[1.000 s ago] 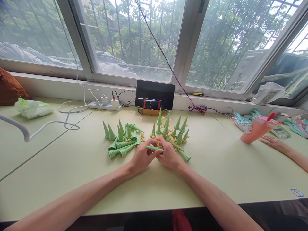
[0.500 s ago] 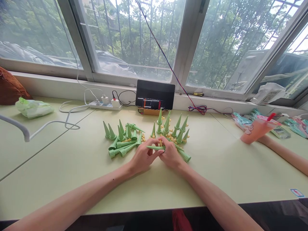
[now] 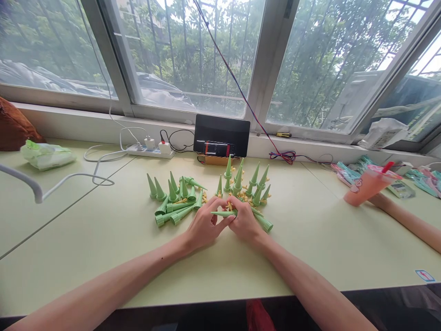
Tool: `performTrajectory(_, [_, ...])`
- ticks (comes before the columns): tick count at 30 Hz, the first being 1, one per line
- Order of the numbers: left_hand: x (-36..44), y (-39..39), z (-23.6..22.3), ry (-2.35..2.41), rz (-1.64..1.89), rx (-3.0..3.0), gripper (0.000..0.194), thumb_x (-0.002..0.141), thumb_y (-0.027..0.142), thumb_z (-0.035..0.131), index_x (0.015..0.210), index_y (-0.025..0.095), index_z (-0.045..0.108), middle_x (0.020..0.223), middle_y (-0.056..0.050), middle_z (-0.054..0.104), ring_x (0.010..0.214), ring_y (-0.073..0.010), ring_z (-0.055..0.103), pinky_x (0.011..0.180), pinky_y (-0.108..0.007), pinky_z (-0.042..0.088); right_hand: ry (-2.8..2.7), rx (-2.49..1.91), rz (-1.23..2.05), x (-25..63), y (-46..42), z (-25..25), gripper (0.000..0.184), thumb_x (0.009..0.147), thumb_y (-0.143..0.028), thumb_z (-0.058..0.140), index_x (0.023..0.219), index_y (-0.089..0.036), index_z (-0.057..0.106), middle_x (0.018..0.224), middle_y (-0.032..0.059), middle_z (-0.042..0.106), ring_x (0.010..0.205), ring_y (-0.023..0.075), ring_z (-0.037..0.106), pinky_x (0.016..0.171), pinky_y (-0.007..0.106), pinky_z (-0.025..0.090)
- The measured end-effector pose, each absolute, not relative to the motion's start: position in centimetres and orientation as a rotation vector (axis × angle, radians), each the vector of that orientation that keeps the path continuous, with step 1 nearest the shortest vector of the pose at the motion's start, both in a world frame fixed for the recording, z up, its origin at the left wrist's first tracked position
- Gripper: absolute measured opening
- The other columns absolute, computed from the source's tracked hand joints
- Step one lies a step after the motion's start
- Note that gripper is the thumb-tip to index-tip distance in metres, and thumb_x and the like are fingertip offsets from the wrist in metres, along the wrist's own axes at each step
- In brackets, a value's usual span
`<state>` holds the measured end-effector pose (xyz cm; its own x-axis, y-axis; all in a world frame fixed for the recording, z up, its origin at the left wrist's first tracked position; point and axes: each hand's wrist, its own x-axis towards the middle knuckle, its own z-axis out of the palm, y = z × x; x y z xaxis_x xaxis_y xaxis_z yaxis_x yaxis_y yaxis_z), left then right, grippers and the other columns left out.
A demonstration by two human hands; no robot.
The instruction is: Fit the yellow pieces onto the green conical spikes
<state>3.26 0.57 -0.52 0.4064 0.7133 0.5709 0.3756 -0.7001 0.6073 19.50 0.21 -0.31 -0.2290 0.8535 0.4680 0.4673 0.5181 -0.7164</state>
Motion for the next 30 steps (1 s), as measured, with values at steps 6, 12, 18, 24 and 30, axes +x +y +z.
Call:
performTrajectory(6, [3.2, 0.53, -0.4, 0.901, 1.191, 2.302, 0.018, 0.092, 0.036, 0.061, 0.101, 0.02, 0.057, 0.098, -0.003, 0.058, 0.071, -0.0118, 0.055, 0.059, -0.024, 0.047, -1.877, -1.077, 0.548, 19.53, 0.41, -0.42, 0.013, 0.066, -0.013, 0.051, 0.073, -0.021, 0.044, 0.064, -0.0061, 0.044, 0.059, 0.0114, 0.037, 0.055, 0.023, 0.031])
performTrajectory(12, [3.18, 0.48, -0.31, 0.881, 1.181, 2.316, 0.016, 0.091, 0.033, 0.061, 0.1, 0.021, 0.057, 0.096, -0.003, 0.058, 0.068, -0.0108, 0.054, 0.058, -0.023, 0.048, -1.883, -1.071, 0.546, 19.66, 0.48, -0.56, 0.013, 0.064, -0.013, 0.051, 0.071, -0.021, 0.044, 0.062, -0.0062, 0.043, 0.059, 0.0112, 0.036, 0.054, 0.023, 0.03])
performTrajectory(18, [3.25, 0.58, -0.54, 0.856, 1.227, 2.326, 0.016, 0.091, 0.034, 0.061, 0.091, 0.02, 0.053, 0.087, 0.0, 0.052, 0.062, -0.0089, 0.047, 0.052, -0.021, 0.043, -1.898, -1.056, 0.549, 19.63, 0.42, -0.55, 0.014, 0.062, -0.012, 0.049, 0.072, -0.021, 0.045, 0.061, -0.0064, 0.043, 0.058, 0.0112, 0.035, 0.054, 0.023, 0.03])
performTrajectory(24, [3.28, 0.73, -0.7, 0.843, 1.252, 2.317, 0.017, 0.09, 0.033, 0.06, 0.085, 0.02, 0.051, 0.082, 0.001, 0.048, 0.06, -0.0082, 0.045, 0.049, -0.02, 0.04, -1.909, -1.079, 0.557, 19.61, 0.41, -0.49, 0.016, 0.058, -0.012, 0.047, 0.071, -0.021, 0.045, 0.062, -0.0063, 0.041, 0.06, 0.0117, 0.032, 0.055, 0.023, 0.029])
performTrajectory(30, [3.26, 0.66, -0.55, 0.851, 1.269, 2.337, 0.02, 0.09, 0.035, 0.062, 0.084, 0.019, 0.05, 0.08, 0.001, 0.048, 0.06, -0.0085, 0.043, 0.049, -0.021, 0.04, -1.9, -1.076, 0.569, 19.58, 0.36, -0.46, 0.014, 0.059, -0.012, 0.047, 0.069, -0.021, 0.042, 0.061, -0.0063, 0.038, 0.059, 0.0114, 0.031, 0.053, 0.023, 0.027])
